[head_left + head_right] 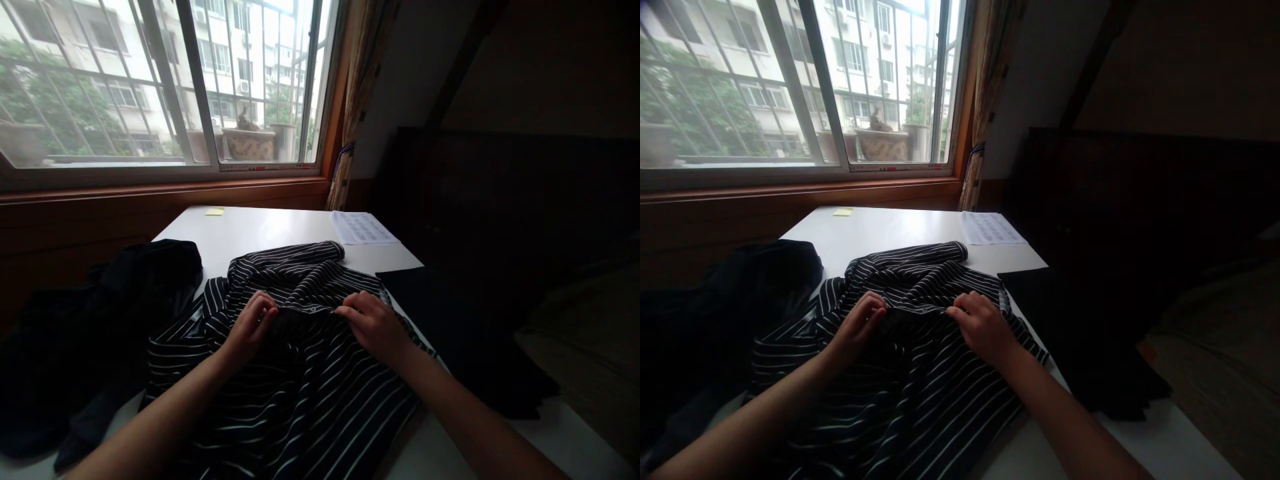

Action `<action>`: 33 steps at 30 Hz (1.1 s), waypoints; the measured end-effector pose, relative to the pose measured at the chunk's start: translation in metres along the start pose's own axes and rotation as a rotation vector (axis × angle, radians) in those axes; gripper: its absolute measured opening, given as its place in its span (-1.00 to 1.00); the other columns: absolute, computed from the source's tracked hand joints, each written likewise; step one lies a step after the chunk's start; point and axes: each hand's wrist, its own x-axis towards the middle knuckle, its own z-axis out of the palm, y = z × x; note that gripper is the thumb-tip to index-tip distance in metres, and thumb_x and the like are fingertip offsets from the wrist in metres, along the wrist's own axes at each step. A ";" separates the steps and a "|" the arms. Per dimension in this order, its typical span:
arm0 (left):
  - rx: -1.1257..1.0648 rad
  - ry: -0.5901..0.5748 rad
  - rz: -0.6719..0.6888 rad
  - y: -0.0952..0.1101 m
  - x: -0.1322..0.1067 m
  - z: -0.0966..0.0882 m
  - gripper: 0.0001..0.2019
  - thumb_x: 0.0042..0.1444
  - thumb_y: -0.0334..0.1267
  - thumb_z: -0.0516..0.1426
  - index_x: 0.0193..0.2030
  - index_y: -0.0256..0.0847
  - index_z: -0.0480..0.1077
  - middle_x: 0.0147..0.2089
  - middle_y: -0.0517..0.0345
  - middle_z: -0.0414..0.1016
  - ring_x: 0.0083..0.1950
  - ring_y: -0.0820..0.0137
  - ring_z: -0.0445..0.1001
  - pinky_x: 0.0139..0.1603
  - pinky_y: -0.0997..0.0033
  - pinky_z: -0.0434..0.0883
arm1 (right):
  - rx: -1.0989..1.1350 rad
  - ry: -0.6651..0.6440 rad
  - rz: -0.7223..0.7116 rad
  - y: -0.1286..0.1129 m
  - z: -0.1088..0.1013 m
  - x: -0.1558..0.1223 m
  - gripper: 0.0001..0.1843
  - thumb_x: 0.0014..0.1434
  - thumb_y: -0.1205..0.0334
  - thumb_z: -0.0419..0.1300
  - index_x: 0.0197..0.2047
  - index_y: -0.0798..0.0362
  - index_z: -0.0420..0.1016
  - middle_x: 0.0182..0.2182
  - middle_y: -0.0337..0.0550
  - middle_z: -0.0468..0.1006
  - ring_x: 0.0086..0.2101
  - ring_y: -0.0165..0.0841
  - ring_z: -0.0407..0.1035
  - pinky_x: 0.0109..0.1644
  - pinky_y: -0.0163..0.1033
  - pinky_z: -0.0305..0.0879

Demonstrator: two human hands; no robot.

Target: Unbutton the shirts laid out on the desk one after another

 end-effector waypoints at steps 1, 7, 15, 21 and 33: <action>0.002 -0.037 0.018 0.001 -0.001 0.001 -0.85 0.39 -0.23 0.01 -0.23 -0.19 0.29 -0.19 0.10 0.33 -0.15 0.33 0.34 -0.07 0.34 0.31 | 0.003 -0.012 0.000 -0.006 -0.001 -0.001 -0.73 0.23 0.46 0.15 -0.04 0.01 0.49 -0.14 -0.07 0.50 -0.14 -0.21 0.35 0.01 -0.07 0.30; 0.092 -0.114 0.083 -0.002 -0.004 0.008 -0.84 0.39 -0.23 0.01 -0.23 -0.19 0.31 -0.26 0.12 0.36 -0.23 0.34 0.34 -0.13 0.35 0.32 | -0.009 -0.027 0.098 -0.047 0.011 0.001 -0.83 0.25 0.12 0.24 -0.17 0.03 0.46 -0.24 -0.09 0.50 -0.18 -0.18 0.32 -0.04 -0.06 0.27; 0.136 -0.046 0.075 -0.005 -0.006 0.006 -0.82 0.40 -0.21 -0.02 -0.24 -0.19 0.27 -0.28 0.15 0.34 -0.26 0.36 0.33 -0.19 0.37 0.32 | -0.097 -0.003 0.258 -0.042 0.042 0.011 -0.83 0.16 0.24 0.35 -0.19 0.02 0.47 -0.26 -0.10 0.53 -0.16 -0.16 0.34 -0.03 -0.06 0.20; 0.260 -0.173 0.095 -0.004 -0.003 0.008 -0.76 0.42 -0.20 -0.05 -0.28 -0.19 0.26 -0.30 0.14 0.36 -0.27 0.35 0.33 -0.20 0.36 0.31 | -0.039 -0.027 0.261 -0.030 0.054 0.006 -0.92 0.24 0.36 0.25 -0.19 0.02 0.52 -0.31 -0.17 0.55 -0.23 -0.24 0.39 -0.09 -0.15 0.18; 0.613 -0.188 0.234 0.044 0.008 0.007 -0.88 0.34 -0.21 0.07 -0.09 -0.18 0.36 -0.15 0.09 0.46 -0.16 0.28 0.40 -0.13 0.27 0.38 | 0.019 -0.092 0.202 -0.037 0.051 0.005 -0.82 0.39 0.28 0.06 -0.26 0.01 0.44 -0.37 -0.24 0.58 -0.38 -0.33 0.43 -0.25 -0.20 0.10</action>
